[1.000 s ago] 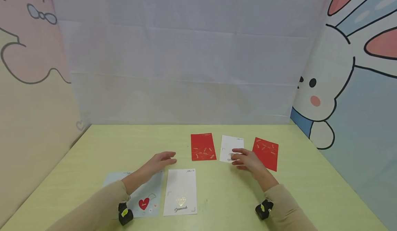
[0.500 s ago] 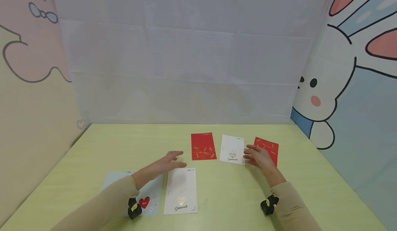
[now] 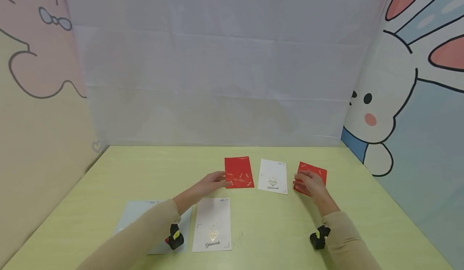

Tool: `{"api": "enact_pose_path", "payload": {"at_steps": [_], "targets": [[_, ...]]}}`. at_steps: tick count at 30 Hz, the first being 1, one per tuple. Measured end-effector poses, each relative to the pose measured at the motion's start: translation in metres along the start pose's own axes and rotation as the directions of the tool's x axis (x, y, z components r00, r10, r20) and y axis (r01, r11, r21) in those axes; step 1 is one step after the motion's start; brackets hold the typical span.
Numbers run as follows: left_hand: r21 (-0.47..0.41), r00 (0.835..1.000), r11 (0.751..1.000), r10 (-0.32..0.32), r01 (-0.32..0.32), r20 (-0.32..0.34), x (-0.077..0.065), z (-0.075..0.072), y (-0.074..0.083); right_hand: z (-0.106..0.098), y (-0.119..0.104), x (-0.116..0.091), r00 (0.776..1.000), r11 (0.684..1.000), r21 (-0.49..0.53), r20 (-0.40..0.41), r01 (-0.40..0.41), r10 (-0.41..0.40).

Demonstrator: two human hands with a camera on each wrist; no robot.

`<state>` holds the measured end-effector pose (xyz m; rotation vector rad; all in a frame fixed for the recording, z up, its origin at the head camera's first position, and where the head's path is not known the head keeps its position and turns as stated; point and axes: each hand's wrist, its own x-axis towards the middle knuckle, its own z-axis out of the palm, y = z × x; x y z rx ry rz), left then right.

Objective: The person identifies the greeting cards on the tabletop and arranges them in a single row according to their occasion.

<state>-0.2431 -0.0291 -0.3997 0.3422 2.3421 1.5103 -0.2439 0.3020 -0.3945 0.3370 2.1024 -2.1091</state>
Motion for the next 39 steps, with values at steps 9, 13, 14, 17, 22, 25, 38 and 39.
{"api": "enact_pose_path", "payload": {"at_steps": [9,13,14,17,22,25,38,39], "targets": [[-0.062,0.999,0.998,0.003,-0.005,-0.033,0.023,0.028,0.01,-0.001,0.002,0.002,1.0,0.997,-0.071,-0.015,-0.018,0.017],[-0.053,0.999,0.999,-0.017,0.014,-0.05,0.03,0.042,0.011,0.001,0.002,0.001,0.999,0.995,-0.093,-0.027,-0.031,0.028],[-0.045,0.998,0.999,-0.019,0.016,-0.053,0.032,0.045,0.011,0.002,0.002,0.001,0.999,0.994,-0.103,-0.031,-0.033,0.03],[-0.014,0.998,1.0,-0.019,0.018,-0.054,0.034,0.054,0.014,0.003,0.003,0.0,0.999,0.991,-0.131,-0.03,-0.033,0.029],[0.003,0.998,0.999,-0.036,0.036,-0.048,0.036,0.066,0.02,0.006,0.003,-0.001,1.0,0.983,-0.184,-0.013,-0.018,0.016],[-0.003,0.999,0.999,-0.039,0.039,-0.035,0.037,0.071,0.021,0.007,0.003,-0.002,1.0,0.975,-0.222,-0.004,-0.013,0.013],[0.039,1.0,0.999,-0.013,0.014,-0.008,0.037,0.081,0.023,0.012,0.003,-0.005,0.998,0.959,-0.278,-0.007,-0.055,0.056],[0.063,1.0,0.998,-0.007,0.007,0.0,0.037,0.082,0.023,0.013,0.003,-0.005,0.998,0.96,-0.275,-0.006,-0.055,0.055]]}}
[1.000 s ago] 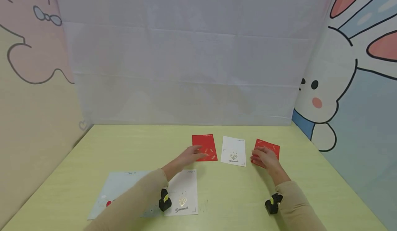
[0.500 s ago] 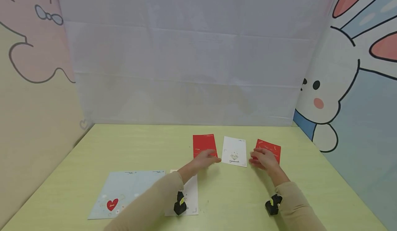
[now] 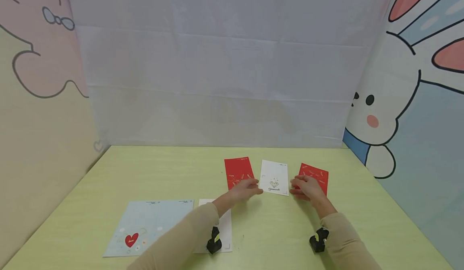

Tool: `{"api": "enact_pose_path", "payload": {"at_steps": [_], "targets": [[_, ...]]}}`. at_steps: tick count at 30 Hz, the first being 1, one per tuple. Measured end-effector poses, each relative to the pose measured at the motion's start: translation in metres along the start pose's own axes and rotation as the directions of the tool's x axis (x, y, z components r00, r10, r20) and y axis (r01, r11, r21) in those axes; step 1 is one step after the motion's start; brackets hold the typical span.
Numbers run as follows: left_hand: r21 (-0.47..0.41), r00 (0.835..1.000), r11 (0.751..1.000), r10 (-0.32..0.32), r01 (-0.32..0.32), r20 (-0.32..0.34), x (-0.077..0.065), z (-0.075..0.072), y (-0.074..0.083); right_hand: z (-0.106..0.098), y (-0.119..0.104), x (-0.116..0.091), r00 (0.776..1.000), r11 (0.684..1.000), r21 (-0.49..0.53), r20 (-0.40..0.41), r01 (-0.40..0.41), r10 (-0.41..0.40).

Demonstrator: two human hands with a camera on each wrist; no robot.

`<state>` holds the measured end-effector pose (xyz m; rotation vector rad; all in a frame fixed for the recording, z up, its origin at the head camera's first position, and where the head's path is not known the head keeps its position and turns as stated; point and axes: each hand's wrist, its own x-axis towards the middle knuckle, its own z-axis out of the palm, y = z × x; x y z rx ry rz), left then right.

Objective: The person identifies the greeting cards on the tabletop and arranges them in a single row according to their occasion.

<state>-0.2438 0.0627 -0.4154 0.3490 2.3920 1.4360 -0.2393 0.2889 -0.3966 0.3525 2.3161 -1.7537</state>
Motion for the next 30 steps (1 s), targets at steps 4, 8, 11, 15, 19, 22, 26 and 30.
{"api": "enact_pose_path", "payload": {"at_steps": [4,8,11,15,19,22,26,30], "targets": [[0.101,0.999,0.994,0.035,-0.038,0.028,0.0003,0.0032,0.001,0.0005,-0.0006,-0.0001,1.0,1.0,-0.001,0.004,-0.001,0.001],[0.14,0.998,0.989,0.045,-0.05,0.043,0.0,0.0051,0.0022,0.0009,-0.001,0.0009,1.0,1.0,-0.007,-0.004,-0.003,0.003],[0.138,0.998,0.989,0.043,-0.048,0.042,-0.0003,0.0063,0.0024,0.0014,-0.0008,0.0019,1.0,1.0,-0.013,-0.007,-0.003,0.003],[0.168,0.998,0.984,0.054,-0.06,0.04,-0.0007,0.0075,0.0017,0.002,-0.0004,0.0025,1.0,1.0,-0.017,-0.006,-0.004,0.004],[0.197,0.997,0.979,0.049,-0.058,0.052,-0.0016,0.0079,0.0019,0.0019,-0.0003,0.0025,1.0,1.0,-0.018,-0.005,-0.008,0.008],[0.19,0.997,0.98,0.051,-0.061,0.057,-0.0023,0.0069,0.0032,0.0016,0.0003,0.0027,1.0,1.0,-0.011,0.004,-0.004,0.005],[0.172,0.996,0.983,0.059,-0.069,0.061,-0.0028,0.0056,0.0039,0.0017,0.0011,0.0029,1.0,1.0,0.017,0.016,-0.01,0.01],[0.157,0.996,0.985,0.069,-0.077,0.061,-0.0034,0.0047,0.0039,0.0039,0.0003,0.0024,1.0,1.0,0.021,0.011,-0.015,0.014]]}}
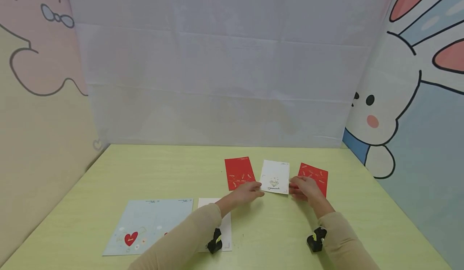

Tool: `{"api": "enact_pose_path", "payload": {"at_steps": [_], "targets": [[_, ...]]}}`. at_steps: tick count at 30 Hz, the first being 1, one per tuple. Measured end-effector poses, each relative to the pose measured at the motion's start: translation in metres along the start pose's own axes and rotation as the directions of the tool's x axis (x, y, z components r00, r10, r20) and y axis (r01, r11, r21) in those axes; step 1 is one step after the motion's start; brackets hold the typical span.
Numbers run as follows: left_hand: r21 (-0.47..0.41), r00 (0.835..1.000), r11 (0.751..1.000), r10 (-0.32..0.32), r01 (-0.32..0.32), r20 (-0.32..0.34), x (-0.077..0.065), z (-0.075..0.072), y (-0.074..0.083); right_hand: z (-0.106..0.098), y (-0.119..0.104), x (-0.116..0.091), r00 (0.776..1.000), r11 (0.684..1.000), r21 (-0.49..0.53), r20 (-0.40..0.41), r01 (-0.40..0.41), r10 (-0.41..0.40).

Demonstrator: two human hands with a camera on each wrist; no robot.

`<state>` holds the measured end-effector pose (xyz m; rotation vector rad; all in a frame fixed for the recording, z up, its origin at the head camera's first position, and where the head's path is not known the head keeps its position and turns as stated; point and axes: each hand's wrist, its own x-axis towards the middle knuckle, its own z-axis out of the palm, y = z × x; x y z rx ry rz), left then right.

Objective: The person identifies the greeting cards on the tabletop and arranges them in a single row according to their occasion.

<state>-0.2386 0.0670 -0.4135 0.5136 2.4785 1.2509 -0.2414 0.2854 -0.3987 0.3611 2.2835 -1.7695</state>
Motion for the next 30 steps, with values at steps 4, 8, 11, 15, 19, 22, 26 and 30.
{"api": "enact_pose_path", "payload": {"at_steps": [4,8,11,15,19,22,26,30], "targets": [[-0.01,1.0,1.0,0.008,-0.008,-0.001,0.0,-0.001,0.0,0.004,-0.002,-0.001,1.0,0.999,-0.051,-0.008,0.019,-0.02],[-0.032,1.0,0.999,0.013,-0.012,0.002,0.0,-0.001,-0.002,0.008,-0.004,-0.001,0.999,0.996,-0.08,-0.024,0.036,-0.038],[-0.049,1.0,0.999,0.016,-0.016,0.0,0.0,-0.001,-0.003,0.01,-0.004,-0.001,0.998,0.996,-0.074,-0.032,0.055,-0.058],[-0.076,1.0,0.997,0.003,-0.003,-0.001,0.001,-0.001,-0.004,0.011,-0.004,-0.001,0.995,0.994,-0.063,-0.031,0.089,-0.091],[-0.104,0.999,0.994,-0.031,0.029,-0.017,0.002,0.0,-0.005,0.012,-0.004,-0.005,0.993,0.992,-0.044,-0.023,0.117,-0.118],[-0.134,0.997,0.99,-0.055,0.049,-0.046,0.002,0.0,-0.005,0.011,-0.005,-0.01,0.992,0.992,-0.02,-0.005,0.123,-0.124],[-0.193,0.993,0.981,-0.047,0.025,-0.111,0.003,0.0,-0.008,0.011,-0.006,-0.016,0.993,0.993,0.018,0.017,0.119,-0.119],[-0.262,0.985,0.965,-0.024,-0.022,-0.172,0.001,-0.004,-0.007,0.01,-0.007,-0.021,0.991,0.992,0.036,0.044,0.124,-0.125]]}}
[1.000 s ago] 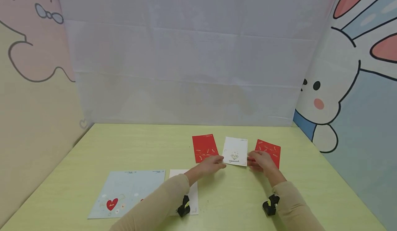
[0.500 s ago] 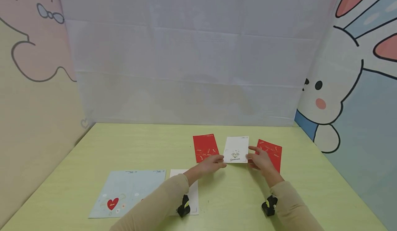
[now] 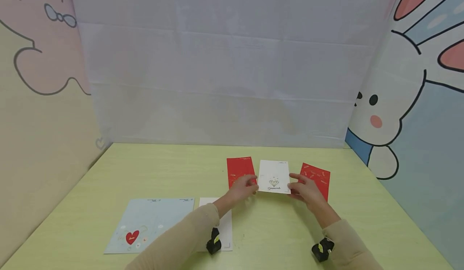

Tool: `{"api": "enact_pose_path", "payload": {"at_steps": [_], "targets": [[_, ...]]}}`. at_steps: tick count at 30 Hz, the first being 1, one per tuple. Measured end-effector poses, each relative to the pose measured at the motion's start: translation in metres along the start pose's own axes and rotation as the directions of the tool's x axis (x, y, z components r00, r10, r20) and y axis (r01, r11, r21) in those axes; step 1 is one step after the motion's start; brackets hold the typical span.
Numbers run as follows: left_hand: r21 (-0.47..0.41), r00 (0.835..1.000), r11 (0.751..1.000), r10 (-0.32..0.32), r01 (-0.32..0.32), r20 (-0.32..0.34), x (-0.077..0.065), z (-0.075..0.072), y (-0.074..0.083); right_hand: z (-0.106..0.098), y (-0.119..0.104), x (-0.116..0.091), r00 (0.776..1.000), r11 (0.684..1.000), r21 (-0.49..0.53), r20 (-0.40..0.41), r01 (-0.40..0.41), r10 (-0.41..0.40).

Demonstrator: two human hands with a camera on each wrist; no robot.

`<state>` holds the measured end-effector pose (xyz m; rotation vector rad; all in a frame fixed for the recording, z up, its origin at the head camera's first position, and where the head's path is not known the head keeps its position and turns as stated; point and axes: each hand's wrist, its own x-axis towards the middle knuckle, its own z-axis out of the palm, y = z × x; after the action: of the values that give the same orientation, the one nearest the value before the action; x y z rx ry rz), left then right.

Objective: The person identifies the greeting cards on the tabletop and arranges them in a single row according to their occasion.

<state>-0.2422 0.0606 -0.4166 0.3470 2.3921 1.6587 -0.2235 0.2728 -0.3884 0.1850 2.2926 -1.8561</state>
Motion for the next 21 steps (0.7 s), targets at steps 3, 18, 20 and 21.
{"api": "enact_pose_path", "payload": {"at_steps": [3,18,20,21], "targets": [[-0.015,0.999,0.999,0.037,-0.038,-0.026,-0.002,-0.003,0.004,0.002,-0.001,-0.004,1.0,1.0,0.003,0.014,0.005,-0.005],[-0.056,0.997,0.995,0.076,-0.077,-0.023,-0.013,-0.023,-0.002,0.013,-0.006,-0.024,0.993,0.999,0.038,0.112,0.034,-0.038],[-0.057,0.997,0.995,0.077,-0.078,-0.024,-0.014,-0.026,-0.003,0.015,-0.006,-0.026,0.993,0.999,0.033,0.114,0.029,-0.033],[-0.058,0.997,0.995,0.074,-0.076,-0.026,-0.014,-0.027,-0.004,0.017,-0.006,-0.027,0.993,0.999,0.03,0.118,0.028,-0.032]]}}
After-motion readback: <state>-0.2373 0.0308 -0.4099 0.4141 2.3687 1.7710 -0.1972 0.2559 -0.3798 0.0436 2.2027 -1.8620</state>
